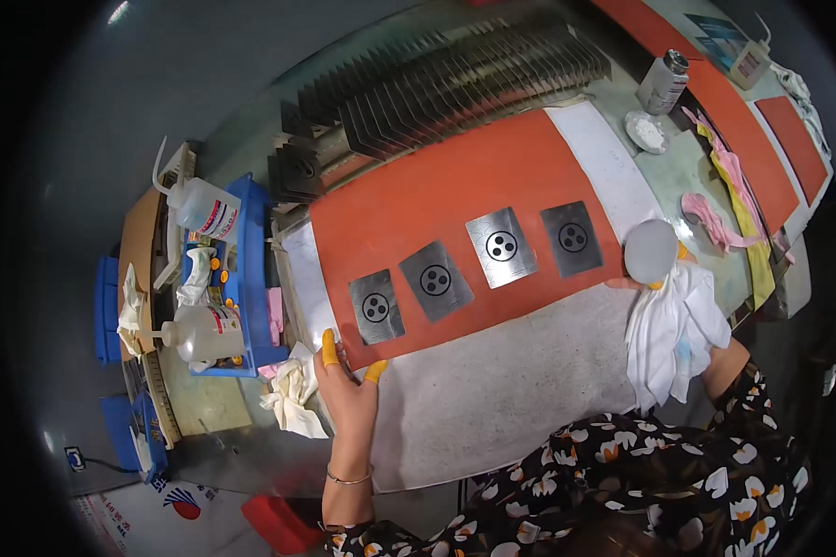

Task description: The person cleans small rectangular metal plates with a white cloth on a workbench. They wipe the plates individually, flip them over to clean both sides, and place them on a red mat. The person also wipes the workbench surface between cleaning the plates.

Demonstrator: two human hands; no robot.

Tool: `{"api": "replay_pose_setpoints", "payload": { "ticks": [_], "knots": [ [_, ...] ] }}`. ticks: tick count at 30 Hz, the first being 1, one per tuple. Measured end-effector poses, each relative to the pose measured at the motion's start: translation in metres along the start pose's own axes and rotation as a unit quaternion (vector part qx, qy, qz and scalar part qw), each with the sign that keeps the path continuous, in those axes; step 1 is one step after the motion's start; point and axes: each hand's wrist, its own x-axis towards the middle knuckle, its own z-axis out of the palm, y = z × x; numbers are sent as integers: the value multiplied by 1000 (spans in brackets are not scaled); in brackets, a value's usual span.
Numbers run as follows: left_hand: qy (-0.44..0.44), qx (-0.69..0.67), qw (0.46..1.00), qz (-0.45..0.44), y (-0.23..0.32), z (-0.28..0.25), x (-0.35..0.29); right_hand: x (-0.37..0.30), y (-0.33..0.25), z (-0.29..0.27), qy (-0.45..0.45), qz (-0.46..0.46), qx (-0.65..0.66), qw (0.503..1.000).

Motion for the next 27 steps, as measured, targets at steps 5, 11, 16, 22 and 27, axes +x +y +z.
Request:
{"api": "replay_pose_setpoints", "payload": {
  "ticks": [5,11,16,22,27],
  "knots": [
    [13,159,981,107,25,-7,19,26,-6,6,-30,9,7,999],
    [-158,-7,929,336,149,29,37,-11,-9,-17,-2,-6,-10,1000],
    [-221,41,902,368,227,108,71,-62,-12,-32,12,-72,-10,997],
    [-264,120,899,328,251,127,60,-81,-4,-91,18,-158,-38,987],
    [-127,-2,883,453,259,108,10,-69,3,-99,29,-101,134,985]
  ]
}}
